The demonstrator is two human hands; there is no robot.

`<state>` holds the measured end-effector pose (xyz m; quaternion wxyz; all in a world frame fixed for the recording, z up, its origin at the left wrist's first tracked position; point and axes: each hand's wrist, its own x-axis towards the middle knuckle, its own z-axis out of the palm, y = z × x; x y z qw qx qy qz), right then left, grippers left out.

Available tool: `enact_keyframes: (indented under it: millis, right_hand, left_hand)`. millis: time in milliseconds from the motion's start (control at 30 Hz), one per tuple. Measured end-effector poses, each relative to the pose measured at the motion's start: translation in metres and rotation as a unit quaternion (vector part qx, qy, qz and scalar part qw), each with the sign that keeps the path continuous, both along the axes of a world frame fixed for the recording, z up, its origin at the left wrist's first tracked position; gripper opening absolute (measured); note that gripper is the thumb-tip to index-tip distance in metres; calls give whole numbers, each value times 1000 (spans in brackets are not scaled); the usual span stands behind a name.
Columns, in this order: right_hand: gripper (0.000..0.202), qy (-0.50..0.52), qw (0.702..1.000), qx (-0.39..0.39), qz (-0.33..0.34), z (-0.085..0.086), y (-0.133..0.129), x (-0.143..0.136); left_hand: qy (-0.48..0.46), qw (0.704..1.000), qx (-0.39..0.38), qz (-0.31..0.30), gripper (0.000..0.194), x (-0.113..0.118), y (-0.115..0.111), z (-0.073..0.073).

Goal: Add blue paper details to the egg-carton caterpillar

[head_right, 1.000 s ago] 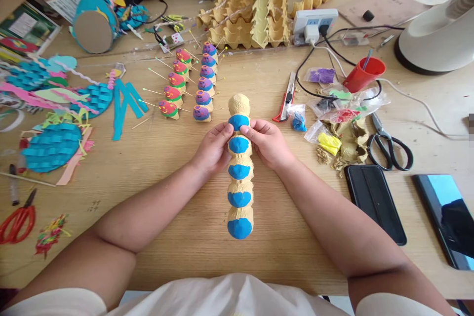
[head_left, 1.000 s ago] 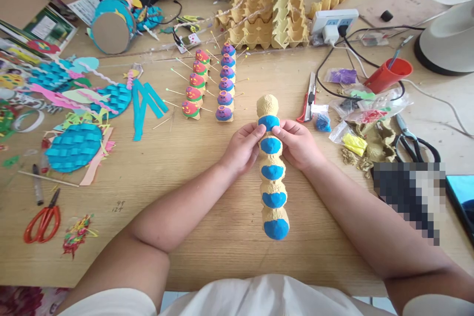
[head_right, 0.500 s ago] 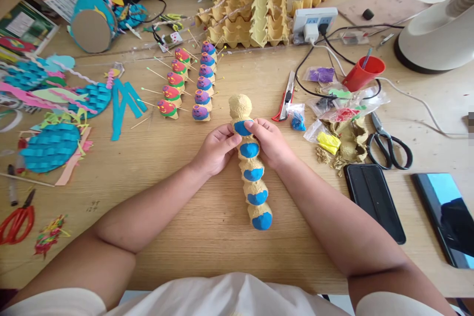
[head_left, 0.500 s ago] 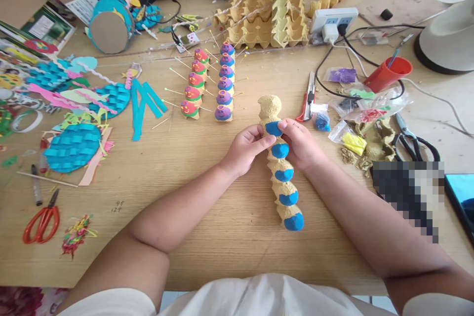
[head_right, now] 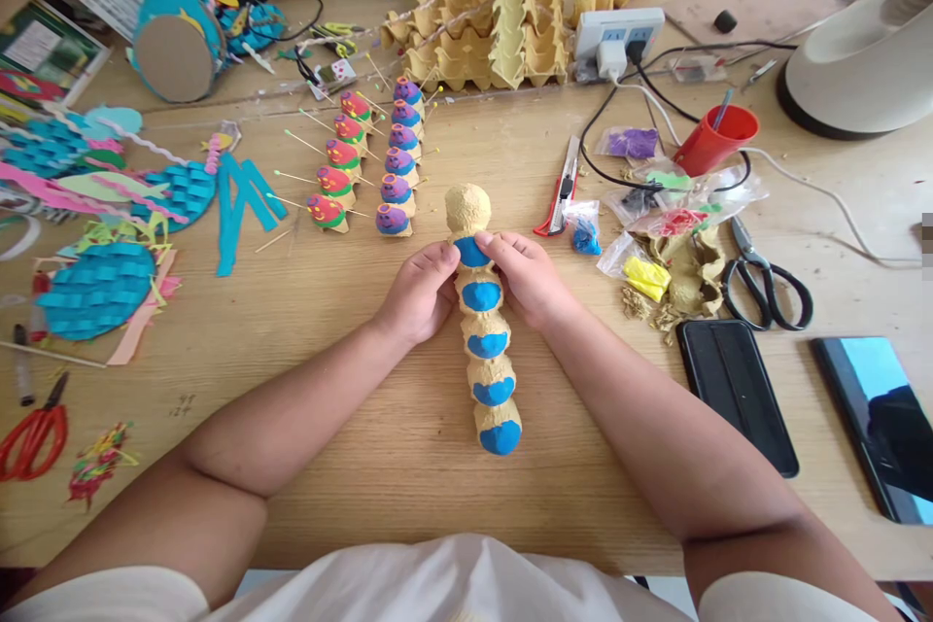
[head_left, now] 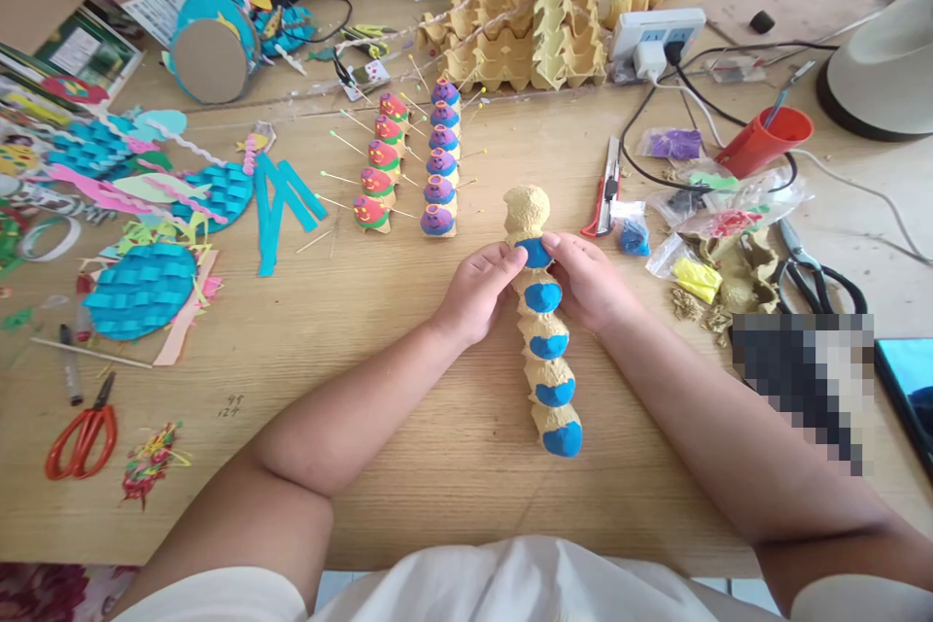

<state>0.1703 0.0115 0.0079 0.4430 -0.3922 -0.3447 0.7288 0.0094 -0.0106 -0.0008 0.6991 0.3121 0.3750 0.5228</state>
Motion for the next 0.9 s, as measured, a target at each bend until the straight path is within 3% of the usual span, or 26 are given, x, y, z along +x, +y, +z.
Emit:
enact_keyframes:
  millis: [367,700,900]
  right_hand:
    - [58,8,998,52,28,0,0,-2]
    - [54,-34,998,51,-2,-6,-2,-5]
    - [58,-33,998,54,-9,-7,-1,-4]
  left_hand:
    - [-9,998,-56,29,47,-4,4,10]
    - [-21,997,-75,28,49,-2,2,20]
    - [-30,996,-74,26,41,-1,2,16]
